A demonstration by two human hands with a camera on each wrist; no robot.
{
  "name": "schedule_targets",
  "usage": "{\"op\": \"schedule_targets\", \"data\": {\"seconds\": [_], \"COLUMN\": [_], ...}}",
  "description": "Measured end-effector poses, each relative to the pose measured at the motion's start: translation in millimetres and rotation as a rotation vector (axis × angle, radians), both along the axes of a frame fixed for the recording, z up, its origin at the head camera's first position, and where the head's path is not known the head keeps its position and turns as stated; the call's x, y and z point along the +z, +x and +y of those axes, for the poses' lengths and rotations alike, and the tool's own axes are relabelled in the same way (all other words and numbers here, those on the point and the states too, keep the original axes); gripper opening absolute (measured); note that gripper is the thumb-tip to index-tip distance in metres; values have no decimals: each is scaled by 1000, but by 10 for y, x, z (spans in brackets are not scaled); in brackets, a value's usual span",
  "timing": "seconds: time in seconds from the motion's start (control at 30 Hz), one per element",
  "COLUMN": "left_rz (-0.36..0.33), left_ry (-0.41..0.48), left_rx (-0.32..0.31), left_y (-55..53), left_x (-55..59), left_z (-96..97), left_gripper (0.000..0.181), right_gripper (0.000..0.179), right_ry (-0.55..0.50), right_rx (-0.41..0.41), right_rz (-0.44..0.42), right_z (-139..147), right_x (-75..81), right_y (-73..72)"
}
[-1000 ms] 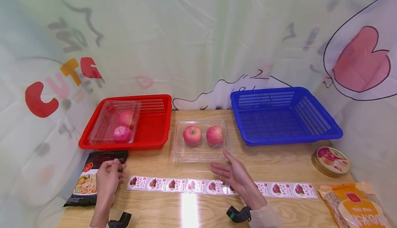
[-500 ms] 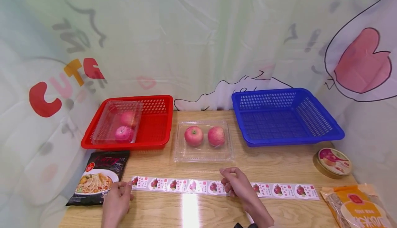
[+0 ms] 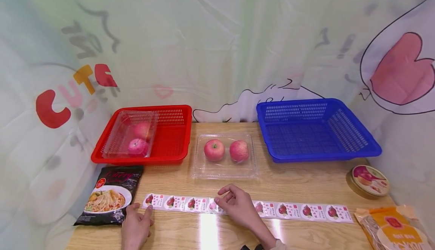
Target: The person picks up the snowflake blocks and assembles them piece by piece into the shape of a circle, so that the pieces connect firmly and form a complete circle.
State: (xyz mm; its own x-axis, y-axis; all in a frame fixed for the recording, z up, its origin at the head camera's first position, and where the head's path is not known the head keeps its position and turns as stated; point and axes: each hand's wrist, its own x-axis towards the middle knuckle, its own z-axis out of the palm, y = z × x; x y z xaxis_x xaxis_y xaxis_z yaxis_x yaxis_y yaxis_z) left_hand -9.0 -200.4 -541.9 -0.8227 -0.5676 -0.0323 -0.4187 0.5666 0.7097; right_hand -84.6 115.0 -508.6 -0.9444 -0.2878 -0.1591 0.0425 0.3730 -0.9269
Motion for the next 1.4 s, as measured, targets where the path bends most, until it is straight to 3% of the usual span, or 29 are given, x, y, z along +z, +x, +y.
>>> {"op": "schedule_targets", "data": {"seconds": [0.13, 0.27, 0.47, 0.87, 1.1, 1.13, 1.2, 1.33, 1.4], "left_rz": [-68, -146, -169, -148, -33, -8, 49, 178, 229], "left_ry": [-38, -59, -59, -47, 5, 39, 186, 587, 745], "left_rx": [26, 34, 58, 66, 73, 75, 76, 89, 99], "left_y": [-56, -83, -88, -75, -85, -88, -94, -106, -109], "left_x": [9, 25, 43, 43, 19, 15, 10, 20, 31], "left_z": [45, 89, 106, 94, 101, 106, 116, 127, 129], "left_gripper": [57, 62, 60, 42, 27, 26, 26, 28, 26], "right_gripper": [30, 30, 27, 24, 22, 22, 22, 22, 21], "right_ry": [-9, 3, 23, 60, 75, 75, 71, 66, 62], "right_rx": [49, 49, 21, -15, -21, -23, -27, -35, -37], "right_rz": [17, 22, 30, 66, 71, 68, 63, 59, 61], "right_z": [-48, -52, -20, 19, 41, 40, 33, 14, 2], "right_x": [-20, -17, -15, -25, -7, -7, -6, -1, 3], "right_y": [-11, -15, -15, -33, -69, -71, -74, -77, -82]}}
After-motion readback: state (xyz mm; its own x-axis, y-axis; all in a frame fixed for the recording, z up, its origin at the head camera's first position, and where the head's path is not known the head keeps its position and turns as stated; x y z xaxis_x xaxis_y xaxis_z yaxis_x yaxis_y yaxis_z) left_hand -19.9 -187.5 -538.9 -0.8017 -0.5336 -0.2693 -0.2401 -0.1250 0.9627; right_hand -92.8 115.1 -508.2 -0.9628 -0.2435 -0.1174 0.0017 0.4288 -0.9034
